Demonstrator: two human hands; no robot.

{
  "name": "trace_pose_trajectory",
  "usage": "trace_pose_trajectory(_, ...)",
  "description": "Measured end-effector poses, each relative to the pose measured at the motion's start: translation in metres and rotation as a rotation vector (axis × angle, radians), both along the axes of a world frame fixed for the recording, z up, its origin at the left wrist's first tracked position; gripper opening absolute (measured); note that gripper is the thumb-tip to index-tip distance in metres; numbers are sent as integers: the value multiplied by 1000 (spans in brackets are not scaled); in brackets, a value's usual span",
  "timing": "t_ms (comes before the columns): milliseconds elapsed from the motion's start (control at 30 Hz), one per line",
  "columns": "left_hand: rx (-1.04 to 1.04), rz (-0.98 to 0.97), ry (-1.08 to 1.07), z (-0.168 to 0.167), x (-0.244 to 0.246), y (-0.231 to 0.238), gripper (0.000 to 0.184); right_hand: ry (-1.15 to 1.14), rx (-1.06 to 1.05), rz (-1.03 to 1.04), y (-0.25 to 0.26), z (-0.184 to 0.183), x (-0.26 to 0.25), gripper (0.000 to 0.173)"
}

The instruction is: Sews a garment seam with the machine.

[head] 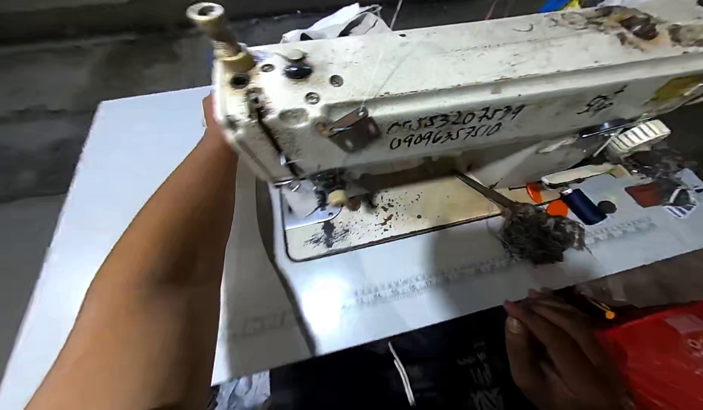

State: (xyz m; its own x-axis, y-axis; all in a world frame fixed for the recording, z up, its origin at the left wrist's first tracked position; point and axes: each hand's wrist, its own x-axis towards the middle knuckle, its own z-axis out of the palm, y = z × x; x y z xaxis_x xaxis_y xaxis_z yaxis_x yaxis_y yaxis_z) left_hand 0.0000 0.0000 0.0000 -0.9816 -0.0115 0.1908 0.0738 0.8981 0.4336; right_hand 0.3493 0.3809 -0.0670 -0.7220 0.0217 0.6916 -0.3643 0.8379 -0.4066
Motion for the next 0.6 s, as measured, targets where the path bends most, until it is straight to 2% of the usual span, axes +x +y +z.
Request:
trace_pose_trajectory(67,-260,153,-188,6,24,-29,31,-21,-33,23,-10,-2,20,19)
trace_pose_trajectory(133,-401,242,-259,-1,60,-74,25,-62,-86,67,-19,-11,43,19)
trace_pose_trajectory(233,-461,340,-330,-5,153,-128,18,-90,-196,155,-36,-20,63,16)
trace_pose_trajectory(300,-532,379,-461,3,228,-135,18,-96,-237,204,-49,-20,65,16)
trace_pose_trajectory(400,-686,309,-821,27,337,-82,23,-65,-211,268,-61,-9,49,21)
trace_pose_trajectory(467,-618,199,-967,40,386,-33,22,-1,-151,336,-66,6,18,24)
trace_pose_trajectory(533,-411,40,-950,43,418,14,15,-15,-36,448,-71,23,-18,26)
trace_pose_trajectory(600,-138,-91,-772,26,441,54,16,-93,52,604,-74,29,-53,30)
